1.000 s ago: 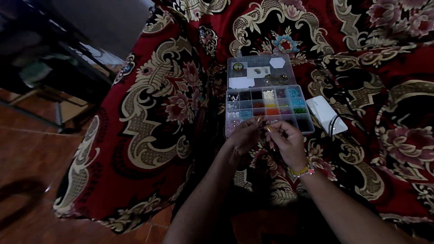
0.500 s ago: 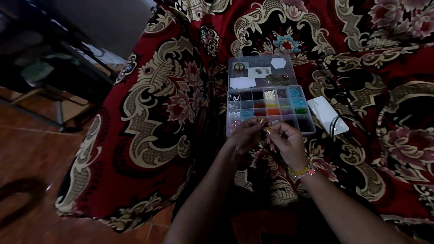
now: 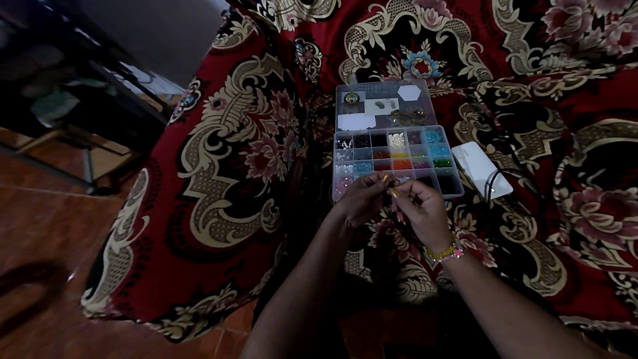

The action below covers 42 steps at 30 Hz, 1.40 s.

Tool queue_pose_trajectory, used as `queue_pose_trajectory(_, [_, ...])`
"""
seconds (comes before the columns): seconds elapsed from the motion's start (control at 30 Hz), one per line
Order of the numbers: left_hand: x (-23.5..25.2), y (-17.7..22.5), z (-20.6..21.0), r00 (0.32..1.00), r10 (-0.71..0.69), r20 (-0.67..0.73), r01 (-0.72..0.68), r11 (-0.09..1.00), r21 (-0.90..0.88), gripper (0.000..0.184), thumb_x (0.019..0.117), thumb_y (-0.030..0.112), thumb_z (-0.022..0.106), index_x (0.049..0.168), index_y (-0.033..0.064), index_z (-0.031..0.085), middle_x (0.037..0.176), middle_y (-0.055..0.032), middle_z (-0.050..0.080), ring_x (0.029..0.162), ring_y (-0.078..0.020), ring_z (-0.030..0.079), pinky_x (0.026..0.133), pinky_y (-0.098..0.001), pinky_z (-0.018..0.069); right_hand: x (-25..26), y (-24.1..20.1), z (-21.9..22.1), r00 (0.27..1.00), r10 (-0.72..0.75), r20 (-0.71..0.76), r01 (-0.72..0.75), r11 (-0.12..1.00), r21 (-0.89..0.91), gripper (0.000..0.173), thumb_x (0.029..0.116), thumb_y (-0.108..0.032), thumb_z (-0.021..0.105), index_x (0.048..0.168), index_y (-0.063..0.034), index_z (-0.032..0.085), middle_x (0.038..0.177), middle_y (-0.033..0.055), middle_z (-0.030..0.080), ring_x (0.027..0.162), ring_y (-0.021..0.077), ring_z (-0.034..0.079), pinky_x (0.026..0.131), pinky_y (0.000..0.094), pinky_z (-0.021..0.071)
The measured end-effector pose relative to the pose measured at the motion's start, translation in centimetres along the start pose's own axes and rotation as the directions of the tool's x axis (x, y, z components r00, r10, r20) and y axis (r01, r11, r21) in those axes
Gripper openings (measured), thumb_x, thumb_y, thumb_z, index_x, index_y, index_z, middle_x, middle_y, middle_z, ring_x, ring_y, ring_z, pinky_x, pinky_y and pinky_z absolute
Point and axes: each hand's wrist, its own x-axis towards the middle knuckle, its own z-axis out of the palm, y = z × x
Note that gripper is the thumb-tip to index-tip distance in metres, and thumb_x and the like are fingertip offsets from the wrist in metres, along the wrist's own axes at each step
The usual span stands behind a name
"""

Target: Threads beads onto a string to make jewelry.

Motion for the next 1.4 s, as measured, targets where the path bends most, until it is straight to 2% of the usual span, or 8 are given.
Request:
queue_pose_trajectory(0.53, [-0.07,0.13,0.07,1.000,0.013,-0.006,-0.012,0.999,0.052,0.023,0.1059,0.008,0.044,0.096,0.0106,0.065,0.090,0.0021,0.070,0.080,-0.0058,0.067,0.077,-0.0245,0.0572,-0.02,-0.02,-0.03,1.000,-0.014,0.004,0.014,1.000,0.006,0.010,0.0942,-0.005,0.059,0.090,-0.0034,0.068,0.068,-0.0052,0.065,0.054,0.0002,0.059,0.050,0.0164,0.0506])
queue_pose_trajectory(1.0, [-0.07,0.15,0.04,1.000,0.020,0.002,-0.020,0.998,0.053,0.023,0.1052,0.008,0.046,0.095,0.0102,0.067,0.091,0.0013,0.071,0.082,-0.0063,0.067,0.079,-0.0250,0.0568,0.03,-0.03,-0.02,1.000,-0.009,0.001,0.009,1.000,0.009,0.010,0.0939,-0.007,0.060,0.089,-0.0042,0.068,0.067,-0.0055,0.065,0.053,0.0001,0.058,0.049,0.0161,0.0499])
queue_pose_trajectory(1.27, [-0.10,0.27,-0.05,0.998,0.050,0.023,-0.052,0.993,0.102,0.018,0.1025,0.008,0.054,0.094,0.0101,0.070,0.089,0.0024,0.072,0.080,-0.0042,0.067,0.077,-0.0227,0.0560,-0.04,-0.17,-0.07,1.000,0.014,0.001,-0.014,1.000,-0.004,0.012,0.0961,-0.007,0.058,0.089,-0.0038,0.067,0.068,-0.0049,0.065,0.053,0.0004,0.058,0.049,0.0162,0.0503])
queue_pose_trajectory(1.4, [-0.16,0.51,0.02,0.998,0.064,-0.011,-0.062,0.988,0.142,0.017,0.1011,0.006,0.056,0.094,0.0083,0.071,0.091,0.0010,0.072,0.081,-0.0056,0.067,0.080,-0.0241,0.0569,-0.01,-0.23,-0.05,1.000,0.009,0.005,-0.010,1.000,0.010,0.013,0.0978,-0.005,0.056,0.089,-0.0039,0.065,0.069,-0.0050,0.066,0.053,0.0001,0.058,0.049,0.0160,0.0503])
